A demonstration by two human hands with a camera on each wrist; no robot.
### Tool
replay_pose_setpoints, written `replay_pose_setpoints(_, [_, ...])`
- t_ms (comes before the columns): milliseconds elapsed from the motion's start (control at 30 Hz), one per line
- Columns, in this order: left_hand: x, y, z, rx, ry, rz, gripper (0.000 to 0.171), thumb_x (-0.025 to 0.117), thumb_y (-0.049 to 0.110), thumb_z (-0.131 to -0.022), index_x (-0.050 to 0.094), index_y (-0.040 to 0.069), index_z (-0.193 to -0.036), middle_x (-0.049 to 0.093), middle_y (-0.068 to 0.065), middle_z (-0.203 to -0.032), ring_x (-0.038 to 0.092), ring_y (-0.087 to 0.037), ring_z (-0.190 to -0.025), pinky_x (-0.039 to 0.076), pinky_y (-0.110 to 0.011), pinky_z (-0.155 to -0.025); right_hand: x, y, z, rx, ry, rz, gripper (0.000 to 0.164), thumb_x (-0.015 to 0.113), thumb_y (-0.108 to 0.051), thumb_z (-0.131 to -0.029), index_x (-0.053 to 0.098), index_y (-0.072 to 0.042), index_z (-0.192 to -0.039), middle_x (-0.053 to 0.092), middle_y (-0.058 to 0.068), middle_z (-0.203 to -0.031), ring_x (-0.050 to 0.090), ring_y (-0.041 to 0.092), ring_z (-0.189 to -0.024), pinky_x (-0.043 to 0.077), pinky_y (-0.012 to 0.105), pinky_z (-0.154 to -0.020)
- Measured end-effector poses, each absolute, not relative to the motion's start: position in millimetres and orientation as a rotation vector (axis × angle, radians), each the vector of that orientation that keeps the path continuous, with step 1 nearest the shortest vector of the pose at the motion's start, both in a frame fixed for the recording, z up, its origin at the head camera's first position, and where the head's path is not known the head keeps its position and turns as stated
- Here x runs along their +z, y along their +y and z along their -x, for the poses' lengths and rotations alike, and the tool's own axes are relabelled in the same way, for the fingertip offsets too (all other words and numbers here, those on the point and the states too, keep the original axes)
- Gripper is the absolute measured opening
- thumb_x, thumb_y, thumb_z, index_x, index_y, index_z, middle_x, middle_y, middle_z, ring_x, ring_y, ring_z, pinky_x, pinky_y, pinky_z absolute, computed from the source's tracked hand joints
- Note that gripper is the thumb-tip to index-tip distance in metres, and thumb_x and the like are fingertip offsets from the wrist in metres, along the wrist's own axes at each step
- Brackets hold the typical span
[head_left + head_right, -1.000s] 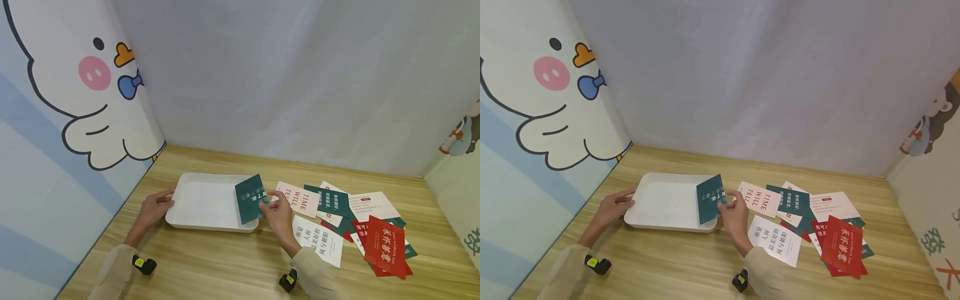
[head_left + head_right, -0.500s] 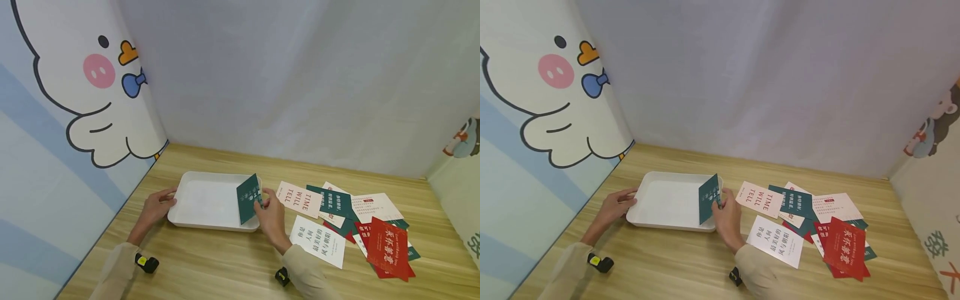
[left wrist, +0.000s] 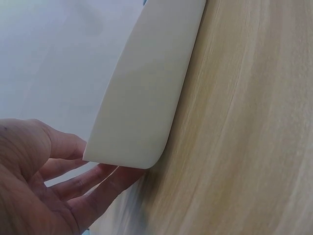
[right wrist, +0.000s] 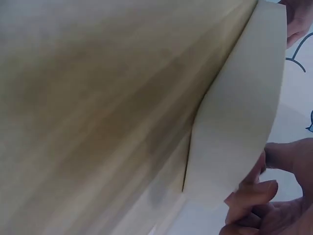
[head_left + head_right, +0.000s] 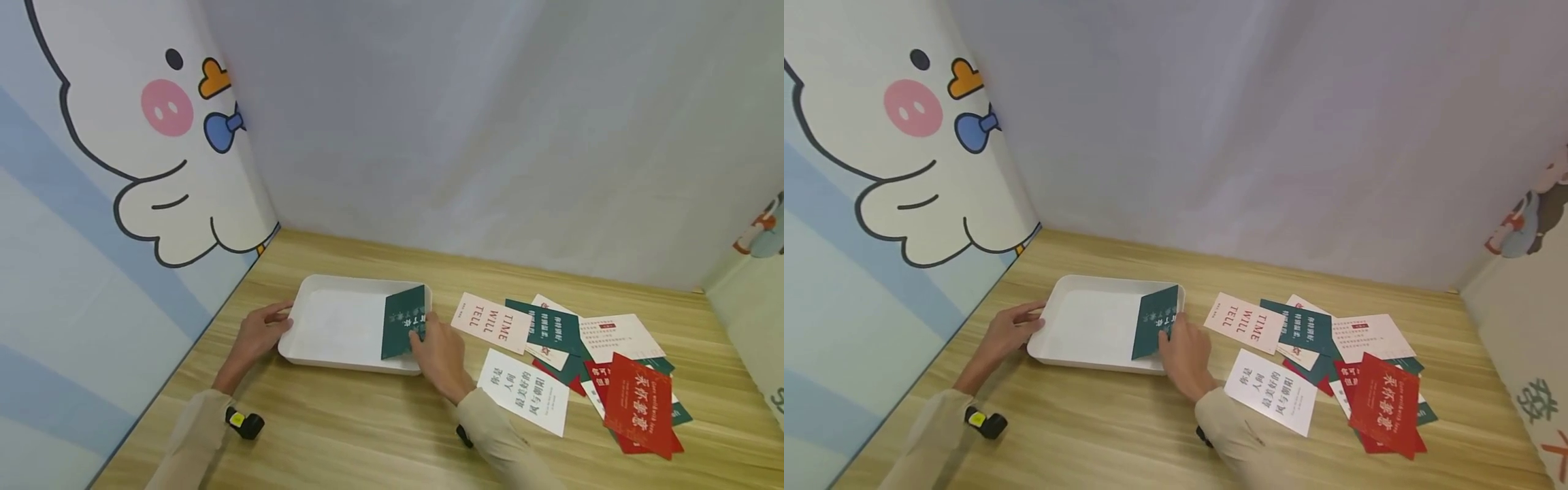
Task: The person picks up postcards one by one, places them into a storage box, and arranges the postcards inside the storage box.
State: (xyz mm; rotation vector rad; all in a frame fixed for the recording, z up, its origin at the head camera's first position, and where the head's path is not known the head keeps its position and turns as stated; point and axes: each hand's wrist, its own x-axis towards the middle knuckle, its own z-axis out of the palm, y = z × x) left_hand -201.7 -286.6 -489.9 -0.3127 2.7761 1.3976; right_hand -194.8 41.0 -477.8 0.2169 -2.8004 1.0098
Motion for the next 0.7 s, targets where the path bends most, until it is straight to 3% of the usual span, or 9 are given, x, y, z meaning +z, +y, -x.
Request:
replay_pose_setpoints(167, [-490.4,-286.0,202.1,1.409,2.772,0.307,0.045,0.063,0.007,-0.103,0.058,-0.002,-0.147,0.064,-0.033,-0.136,0.062,-0.047,-0.125,0.059,-0.046,-0.089,-475.3,39.5,196.4,0.851,-2.841,-0.274,0.027,0.081,-0.017,-0.092,0.065,0.004,-0.087,0.06,0.009,-0.062,0.05,0.017,-0.053,0.036,0.031,-0.048])
replay_pose_setpoints(333, [-489.8,-286.4,201.4,1.412,2.79,0.268,0.045,0.064,0.007,-0.102,0.059,-0.002,-0.146,0.064,-0.033,-0.135,0.062,-0.046,-0.125,0.058,-0.043,-0.087,-476.8,37.3,196.2,0.701,-2.82,-0.323,0.033,0.083,-0.021,-0.091,0.063,0.001,-0.076,0.054,0.006,-0.056,0.047,0.016,-0.049,0.034,0.032,-0.045])
replay_pose_setpoints(567, [-489.6,-288.0,201.0,1.418,2.805,0.198,0.044,0.064,0.008,-0.102,0.059,-0.004,-0.144,0.064,-0.033,-0.134,0.062,-0.047,-0.125,0.057,-0.038,-0.083,-478.7,38.1,193.1,0.647,-2.773,-0.377,0.03,0.082,-0.02,-0.092,0.063,0.001,-0.081,0.051,0.003,-0.053,0.043,0.013,-0.046,0.028,0.028,-0.043])
replay_pose_setpoints(700, [-490.4,-290.9,200.6,1.402,2.797,0.214,0.045,0.063,0.01,-0.103,0.058,-0.003,-0.146,0.063,-0.034,-0.136,0.061,-0.047,-0.126,0.057,-0.037,-0.083,-475.0,43.1,191.4,0.717,-2.762,-0.422,0.027,0.082,-0.02,-0.092,0.066,0.003,-0.094,0.063,0.008,-0.061,0.048,0.014,-0.05,0.035,0.03,-0.046])
